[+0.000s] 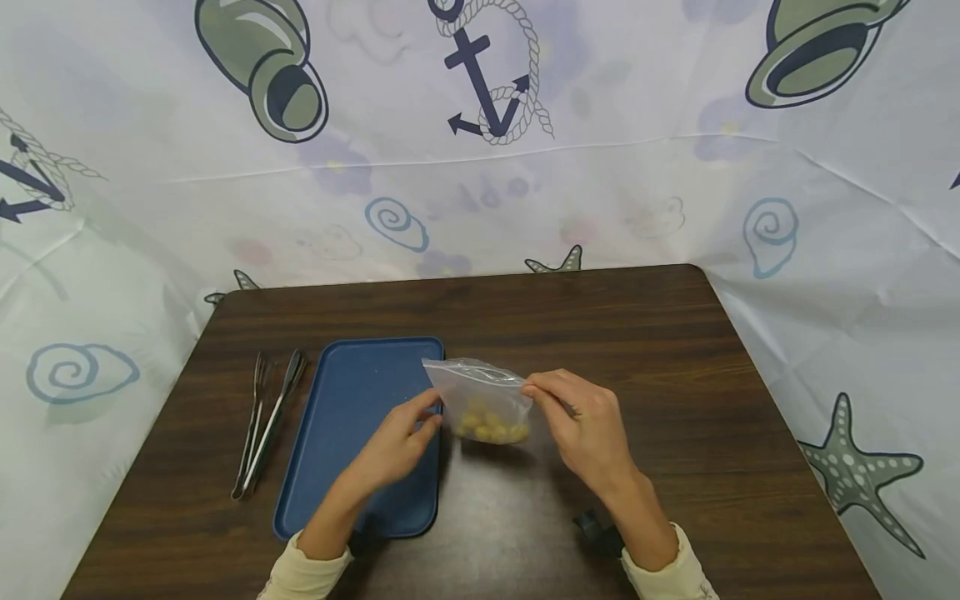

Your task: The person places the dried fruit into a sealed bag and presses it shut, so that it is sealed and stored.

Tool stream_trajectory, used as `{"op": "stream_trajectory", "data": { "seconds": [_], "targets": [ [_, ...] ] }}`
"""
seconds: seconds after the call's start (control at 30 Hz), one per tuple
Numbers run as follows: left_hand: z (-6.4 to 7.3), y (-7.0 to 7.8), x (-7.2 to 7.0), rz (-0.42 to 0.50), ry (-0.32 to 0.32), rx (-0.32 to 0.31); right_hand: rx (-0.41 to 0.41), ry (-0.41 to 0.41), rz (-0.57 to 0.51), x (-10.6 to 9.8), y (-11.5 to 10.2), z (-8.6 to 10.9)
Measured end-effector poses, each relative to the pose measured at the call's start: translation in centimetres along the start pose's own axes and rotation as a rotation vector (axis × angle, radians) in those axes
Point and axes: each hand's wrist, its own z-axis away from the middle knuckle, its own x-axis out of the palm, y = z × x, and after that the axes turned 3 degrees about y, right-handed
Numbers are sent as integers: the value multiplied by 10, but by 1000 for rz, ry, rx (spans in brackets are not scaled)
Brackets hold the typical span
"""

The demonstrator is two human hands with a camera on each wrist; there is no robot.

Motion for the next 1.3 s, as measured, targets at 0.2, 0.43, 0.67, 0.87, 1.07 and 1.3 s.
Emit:
{"op": "stream_trajectory", "data": {
  "seconds": [0.2, 0.43, 0.67, 0.87, 1.07, 1.3],
  "targets": [
    [0, -7, 17, 38, -6, -54, -2, 40, -30, -3, -6, -4],
    [2, -7, 24, 252, 161, -115, 54, 93, -86, -9, -8, -4],
    [6, -5, 27, 138, 232, -81, 114, 114, 8, -17, -7, -1],
    [6, 4, 27, 90, 248, -38, 142, 191, 53, -25, -12, -1],
    [7, 3, 24, 167, 181, -32, 139, 175, 50, -26, -16, 0],
    [10, -3, 27, 93, 177, -27, 118, 130, 53, -22, -17, 1]
  ]
}}
